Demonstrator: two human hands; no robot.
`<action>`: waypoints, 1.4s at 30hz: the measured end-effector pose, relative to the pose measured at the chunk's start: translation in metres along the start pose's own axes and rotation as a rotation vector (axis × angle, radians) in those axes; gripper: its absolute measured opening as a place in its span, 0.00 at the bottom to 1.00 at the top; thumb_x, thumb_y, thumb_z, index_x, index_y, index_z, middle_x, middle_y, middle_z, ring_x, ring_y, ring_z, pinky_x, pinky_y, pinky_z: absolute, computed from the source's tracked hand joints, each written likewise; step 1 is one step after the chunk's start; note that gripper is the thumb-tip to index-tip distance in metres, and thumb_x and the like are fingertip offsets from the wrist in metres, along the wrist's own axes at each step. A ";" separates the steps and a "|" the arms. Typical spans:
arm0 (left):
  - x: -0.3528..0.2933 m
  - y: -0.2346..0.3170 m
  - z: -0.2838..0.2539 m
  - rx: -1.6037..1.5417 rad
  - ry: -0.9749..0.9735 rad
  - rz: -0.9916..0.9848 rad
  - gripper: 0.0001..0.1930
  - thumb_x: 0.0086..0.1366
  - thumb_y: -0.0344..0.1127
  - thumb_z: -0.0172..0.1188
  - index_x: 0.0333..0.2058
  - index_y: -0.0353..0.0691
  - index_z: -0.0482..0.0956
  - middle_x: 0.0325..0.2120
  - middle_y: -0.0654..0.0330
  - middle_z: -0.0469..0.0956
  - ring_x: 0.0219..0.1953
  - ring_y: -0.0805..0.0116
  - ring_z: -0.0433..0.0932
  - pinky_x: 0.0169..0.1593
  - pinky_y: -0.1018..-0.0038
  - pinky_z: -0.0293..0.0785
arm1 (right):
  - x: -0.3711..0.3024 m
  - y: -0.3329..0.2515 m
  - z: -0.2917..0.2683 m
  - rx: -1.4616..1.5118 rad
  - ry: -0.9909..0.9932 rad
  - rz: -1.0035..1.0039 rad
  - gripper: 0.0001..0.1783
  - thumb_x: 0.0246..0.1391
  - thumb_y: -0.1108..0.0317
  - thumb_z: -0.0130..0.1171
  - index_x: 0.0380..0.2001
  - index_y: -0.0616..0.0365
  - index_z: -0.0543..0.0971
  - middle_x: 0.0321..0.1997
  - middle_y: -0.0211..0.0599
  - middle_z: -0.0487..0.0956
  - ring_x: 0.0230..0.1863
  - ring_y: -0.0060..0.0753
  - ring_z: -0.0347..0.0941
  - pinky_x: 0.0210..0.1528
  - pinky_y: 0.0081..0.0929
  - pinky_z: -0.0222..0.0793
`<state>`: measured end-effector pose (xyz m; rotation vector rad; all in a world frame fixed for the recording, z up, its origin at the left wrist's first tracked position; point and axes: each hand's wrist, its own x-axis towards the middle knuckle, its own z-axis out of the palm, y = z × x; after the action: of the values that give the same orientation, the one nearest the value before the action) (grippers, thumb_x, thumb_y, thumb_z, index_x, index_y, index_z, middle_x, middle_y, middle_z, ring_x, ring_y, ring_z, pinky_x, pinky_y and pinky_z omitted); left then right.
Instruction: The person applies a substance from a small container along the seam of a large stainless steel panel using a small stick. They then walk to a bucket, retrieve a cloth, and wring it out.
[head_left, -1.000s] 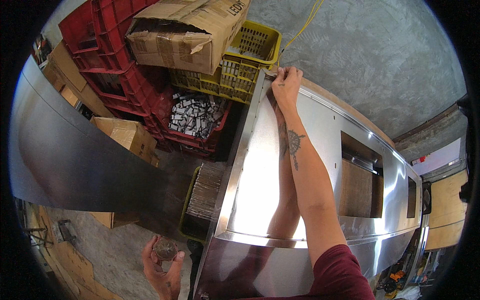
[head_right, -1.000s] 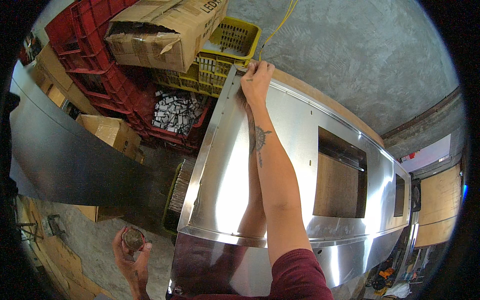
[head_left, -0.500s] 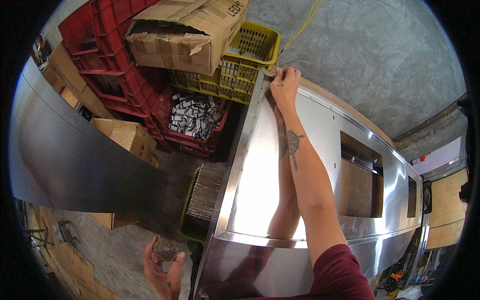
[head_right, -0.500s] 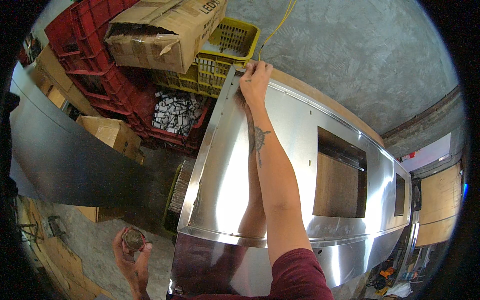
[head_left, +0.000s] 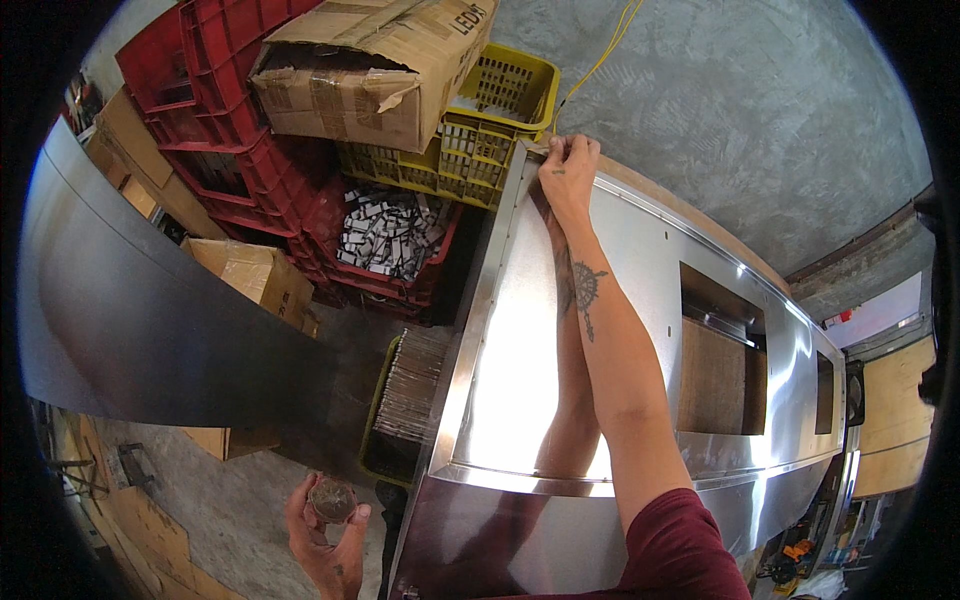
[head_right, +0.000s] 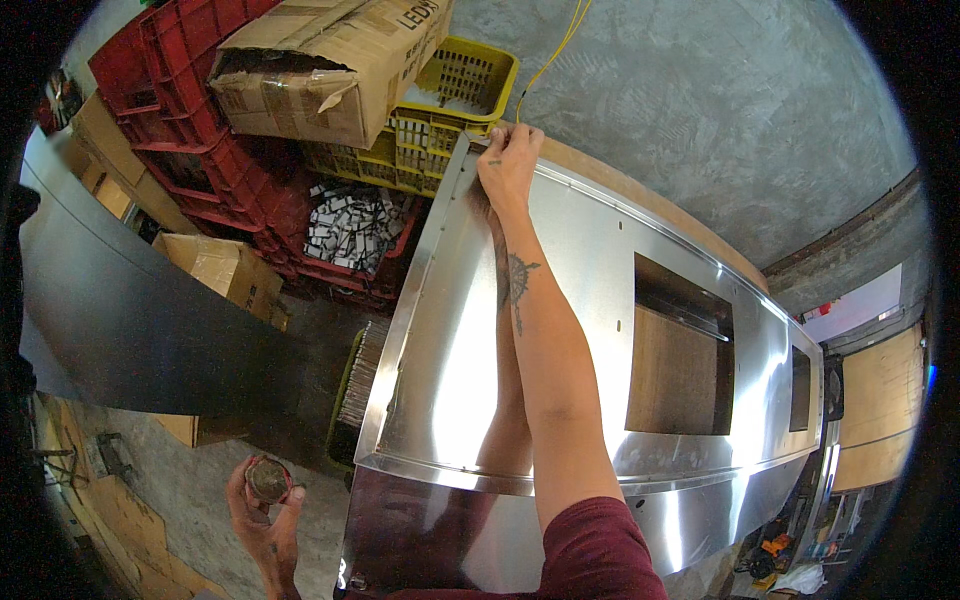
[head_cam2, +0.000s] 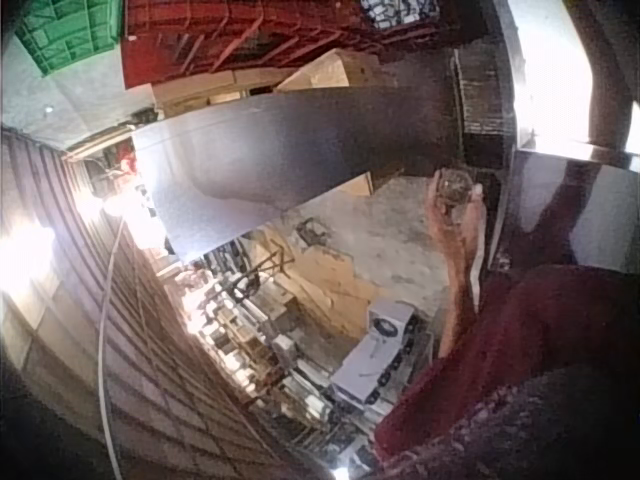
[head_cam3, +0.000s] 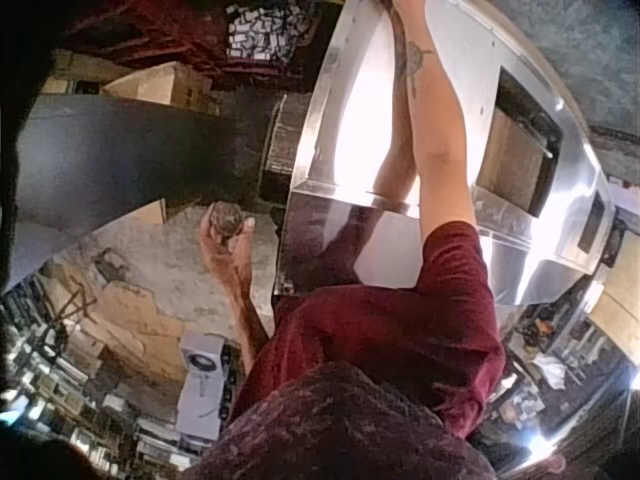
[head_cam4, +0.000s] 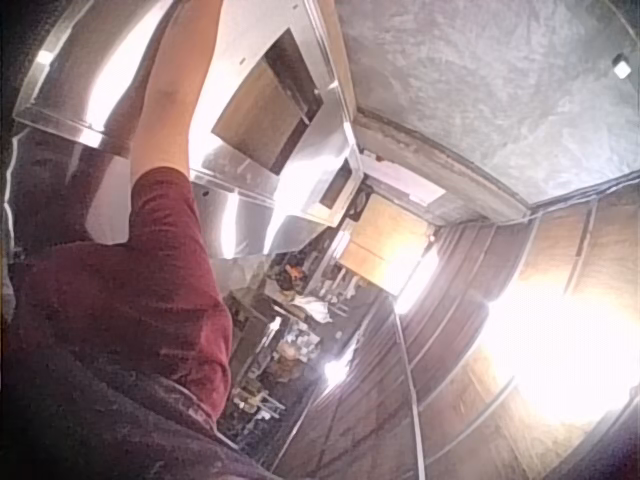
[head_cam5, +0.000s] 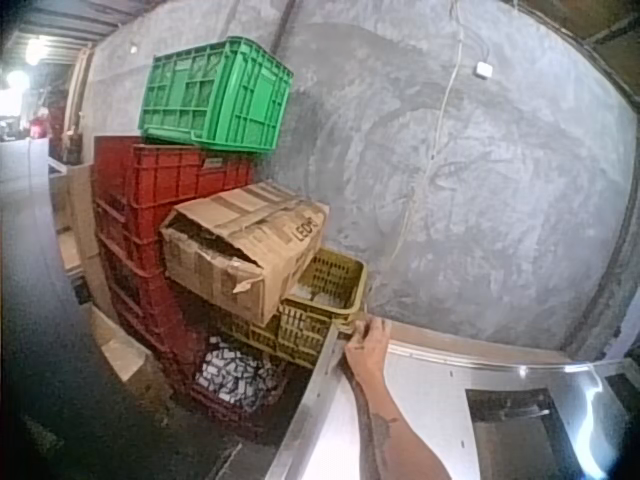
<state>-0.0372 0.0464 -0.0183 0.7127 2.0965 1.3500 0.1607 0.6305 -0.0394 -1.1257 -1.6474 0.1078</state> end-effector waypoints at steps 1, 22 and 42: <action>0.000 0.000 0.000 -0.003 0.002 -0.009 0.40 0.63 0.25 0.79 0.72 0.38 0.70 0.61 0.50 0.79 0.58 0.58 0.84 0.62 0.62 0.83 | 0.000 0.000 0.000 0.000 0.000 0.002 0.10 0.75 0.71 0.61 0.48 0.71 0.77 0.55 0.65 0.72 0.52 0.69 0.74 0.59 0.56 0.73; -0.001 0.002 0.001 0.019 0.018 0.012 0.40 0.64 0.27 0.79 0.73 0.37 0.70 0.60 0.50 0.80 0.58 0.58 0.84 0.61 0.62 0.83 | 0.000 0.003 0.001 -0.012 0.074 -0.009 0.10 0.75 0.69 0.63 0.45 0.68 0.79 0.51 0.61 0.76 0.51 0.64 0.75 0.56 0.53 0.74; -0.002 0.003 0.000 -0.019 -0.012 0.029 0.41 0.64 0.34 0.83 0.72 0.37 0.71 0.64 0.49 0.77 0.60 0.55 0.84 0.61 0.60 0.86 | 0.001 0.006 0.002 -0.022 0.082 -0.012 0.10 0.74 0.69 0.64 0.44 0.69 0.79 0.51 0.60 0.76 0.51 0.64 0.76 0.56 0.52 0.74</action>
<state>-0.0358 0.0462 -0.0150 0.7444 2.0684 1.3760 0.1626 0.6353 -0.0425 -1.1226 -1.5857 0.0348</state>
